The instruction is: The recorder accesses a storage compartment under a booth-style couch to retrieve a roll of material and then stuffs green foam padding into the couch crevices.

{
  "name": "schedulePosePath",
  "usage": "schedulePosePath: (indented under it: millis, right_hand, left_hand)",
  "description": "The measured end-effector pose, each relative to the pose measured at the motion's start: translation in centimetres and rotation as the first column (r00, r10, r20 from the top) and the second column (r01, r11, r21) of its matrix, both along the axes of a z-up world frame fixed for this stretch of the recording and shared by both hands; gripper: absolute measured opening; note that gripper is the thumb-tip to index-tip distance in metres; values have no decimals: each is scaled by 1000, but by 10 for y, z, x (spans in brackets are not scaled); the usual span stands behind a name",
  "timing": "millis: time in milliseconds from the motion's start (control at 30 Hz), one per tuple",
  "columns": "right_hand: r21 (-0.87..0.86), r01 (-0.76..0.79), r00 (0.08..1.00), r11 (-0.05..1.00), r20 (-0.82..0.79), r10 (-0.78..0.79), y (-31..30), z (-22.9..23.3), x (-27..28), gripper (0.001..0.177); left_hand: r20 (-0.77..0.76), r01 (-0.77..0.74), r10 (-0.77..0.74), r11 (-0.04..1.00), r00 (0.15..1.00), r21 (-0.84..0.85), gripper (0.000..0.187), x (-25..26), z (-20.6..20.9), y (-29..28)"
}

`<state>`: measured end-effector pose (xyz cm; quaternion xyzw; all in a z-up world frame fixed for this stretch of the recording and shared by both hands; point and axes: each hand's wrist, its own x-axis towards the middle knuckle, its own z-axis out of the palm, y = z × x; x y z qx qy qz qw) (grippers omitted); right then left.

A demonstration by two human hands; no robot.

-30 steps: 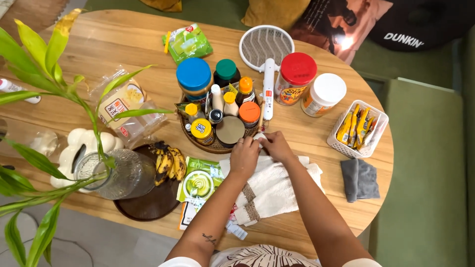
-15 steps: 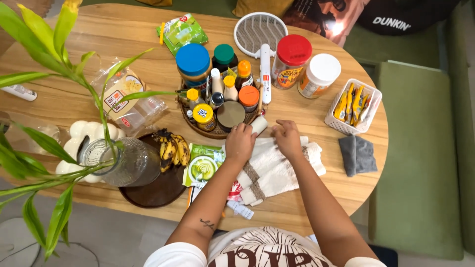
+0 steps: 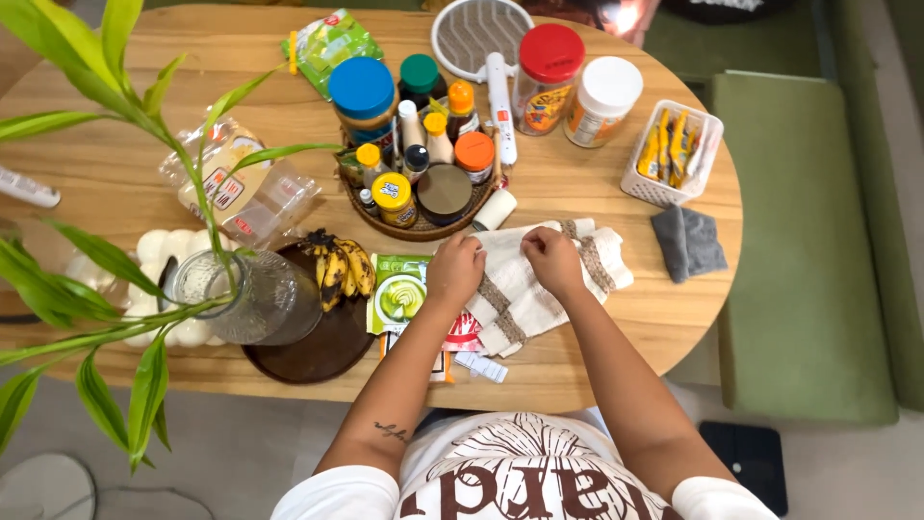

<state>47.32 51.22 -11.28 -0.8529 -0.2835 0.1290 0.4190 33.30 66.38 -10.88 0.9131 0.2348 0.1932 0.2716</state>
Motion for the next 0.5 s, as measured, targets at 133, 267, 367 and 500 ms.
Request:
schedulePosePath:
  millis: [133,267,367,500]
  right_hand:
    - [-28,123,992,992,-7,-123,-20,-4,-10,17]
    - [46,215,977,976,11,-215,-52,-16,-20,16]
    - [86,322,946,943,-56,-318,-91,-20,-31,17]
    - [21,533,845,846,-69,-531,-160,-8,-55,18]
  left_hand:
    - [-46,121,-122,992,991,-22,13,-2,5,-16]
    - [-74,261,-265,964,962,-59,12,10,12,-39]
    - [-59,382,-386,922,921,-66,12,29,14,-64]
    - [-21,532,-540,835,842,-144,13,55,12,-122]
